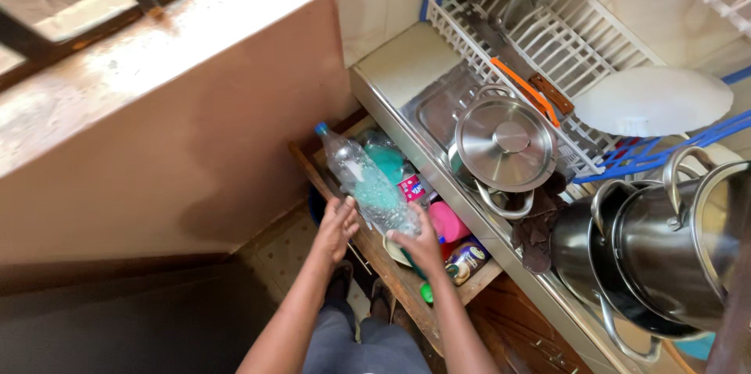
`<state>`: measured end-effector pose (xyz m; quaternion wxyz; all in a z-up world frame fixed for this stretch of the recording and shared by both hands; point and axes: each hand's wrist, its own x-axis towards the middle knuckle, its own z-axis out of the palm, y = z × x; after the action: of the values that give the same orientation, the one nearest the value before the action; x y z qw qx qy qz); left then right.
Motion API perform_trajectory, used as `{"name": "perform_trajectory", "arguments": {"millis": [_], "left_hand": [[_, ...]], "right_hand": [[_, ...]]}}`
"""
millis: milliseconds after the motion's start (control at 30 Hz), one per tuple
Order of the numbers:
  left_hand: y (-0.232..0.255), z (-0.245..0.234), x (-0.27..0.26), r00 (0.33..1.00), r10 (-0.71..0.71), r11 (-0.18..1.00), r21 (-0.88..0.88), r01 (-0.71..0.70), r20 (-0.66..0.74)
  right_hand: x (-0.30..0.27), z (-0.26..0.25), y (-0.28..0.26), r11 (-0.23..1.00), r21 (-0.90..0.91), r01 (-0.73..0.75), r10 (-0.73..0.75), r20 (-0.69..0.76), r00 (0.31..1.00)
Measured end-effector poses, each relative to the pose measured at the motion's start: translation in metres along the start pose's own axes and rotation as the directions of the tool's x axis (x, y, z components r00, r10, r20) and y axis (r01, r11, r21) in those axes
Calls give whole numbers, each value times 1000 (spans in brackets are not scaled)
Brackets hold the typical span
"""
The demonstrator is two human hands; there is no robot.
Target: The person stands at a small wooden table covered with plastic bottles, jugs and small containers. They pick up bottles one at a time, unscrew and retighten caps, close a small jar and a pink canister, and carry several bottles to a drawer under the kitchen sink, placing them inside and arranging them.
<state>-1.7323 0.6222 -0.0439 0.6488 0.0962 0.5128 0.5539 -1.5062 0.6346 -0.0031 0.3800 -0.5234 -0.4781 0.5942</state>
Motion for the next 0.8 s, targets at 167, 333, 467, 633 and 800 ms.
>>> {"name": "perform_trajectory", "arguments": {"millis": [167,333,467,633,800], "left_hand": [[56,20,6,987,148,989,5,-149,57],[84,36,1,980,167,969,168,-183,107],[91,31,4,951,179,967,134,-217,254],[94,17,-2,942,136,977,113,-178,307],[92,9,-5,950,83,993,51,-103,303]], "right_hand": [[-46,39,-43,989,140,40,-42,17,999],[-44,38,-28,978,190,-82,43,201,979],[30,-6,35,945,295,-142,89,187,978],[119,-34,91,833,-553,8,-122,-170,978],[124,-19,80,492,-846,-204,55,-204,977]]}}
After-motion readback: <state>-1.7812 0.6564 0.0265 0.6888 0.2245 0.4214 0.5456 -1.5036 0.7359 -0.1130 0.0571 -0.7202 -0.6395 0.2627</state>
